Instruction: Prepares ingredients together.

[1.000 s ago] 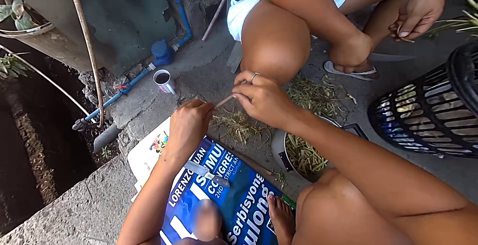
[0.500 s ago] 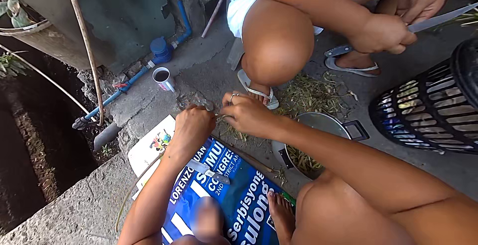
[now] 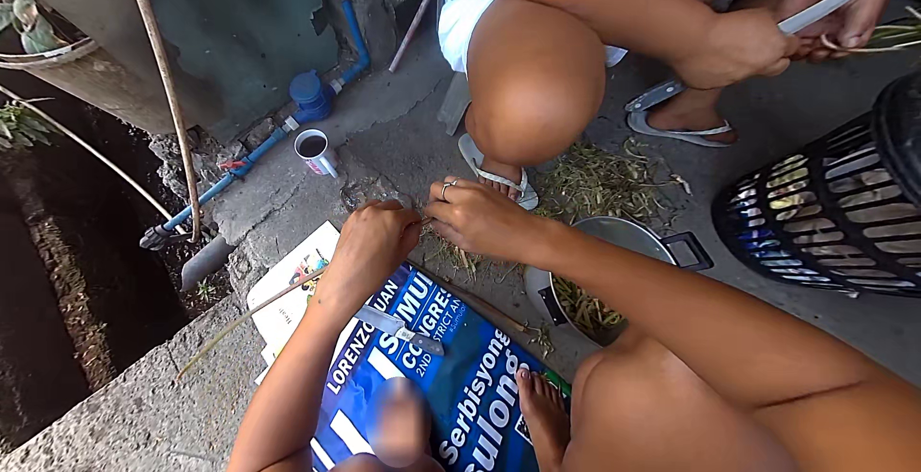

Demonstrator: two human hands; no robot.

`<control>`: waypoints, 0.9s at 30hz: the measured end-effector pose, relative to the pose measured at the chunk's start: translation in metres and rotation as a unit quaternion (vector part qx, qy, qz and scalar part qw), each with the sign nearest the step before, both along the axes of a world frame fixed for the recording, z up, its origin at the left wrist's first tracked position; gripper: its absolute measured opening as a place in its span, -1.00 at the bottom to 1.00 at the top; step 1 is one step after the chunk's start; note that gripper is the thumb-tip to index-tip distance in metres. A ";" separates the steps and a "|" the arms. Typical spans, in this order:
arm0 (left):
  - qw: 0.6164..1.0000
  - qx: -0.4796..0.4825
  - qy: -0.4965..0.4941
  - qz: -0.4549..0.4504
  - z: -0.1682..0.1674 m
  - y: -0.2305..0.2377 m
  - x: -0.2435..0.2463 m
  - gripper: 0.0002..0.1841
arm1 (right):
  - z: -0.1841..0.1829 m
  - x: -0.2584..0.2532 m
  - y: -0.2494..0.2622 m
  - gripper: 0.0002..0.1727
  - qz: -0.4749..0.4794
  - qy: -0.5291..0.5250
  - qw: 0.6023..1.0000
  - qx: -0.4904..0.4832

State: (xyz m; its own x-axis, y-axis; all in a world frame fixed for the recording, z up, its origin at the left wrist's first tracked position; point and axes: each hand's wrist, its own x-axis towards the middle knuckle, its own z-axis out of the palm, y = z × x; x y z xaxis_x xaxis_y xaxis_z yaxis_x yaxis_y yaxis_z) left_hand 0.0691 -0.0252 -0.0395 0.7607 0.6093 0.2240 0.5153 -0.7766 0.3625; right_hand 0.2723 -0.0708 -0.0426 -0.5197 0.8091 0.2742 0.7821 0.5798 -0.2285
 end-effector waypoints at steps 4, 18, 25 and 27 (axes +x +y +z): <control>0.999 0.031 -0.029 -0.001 -0.003 -0.002 0.004 -0.91 | 0.005 0.002 0.000 -0.87 -0.017 0.035 0.998 -0.044; 0.971 0.030 -0.231 0.054 0.013 -0.006 0.005 -0.84 | 0.023 0.003 -0.002 -0.91 -0.085 0.509 0.827 -0.222; 0.947 -0.024 -0.314 0.062 0.011 -0.007 0.008 -0.85 | 0.031 -0.008 -0.005 -0.87 -0.119 0.646 0.692 -0.299; 0.947 -0.023 -0.315 0.060 0.011 -0.007 0.008 -0.86 | 0.034 -0.010 -0.006 -0.87 -0.133 0.665 0.663 -0.316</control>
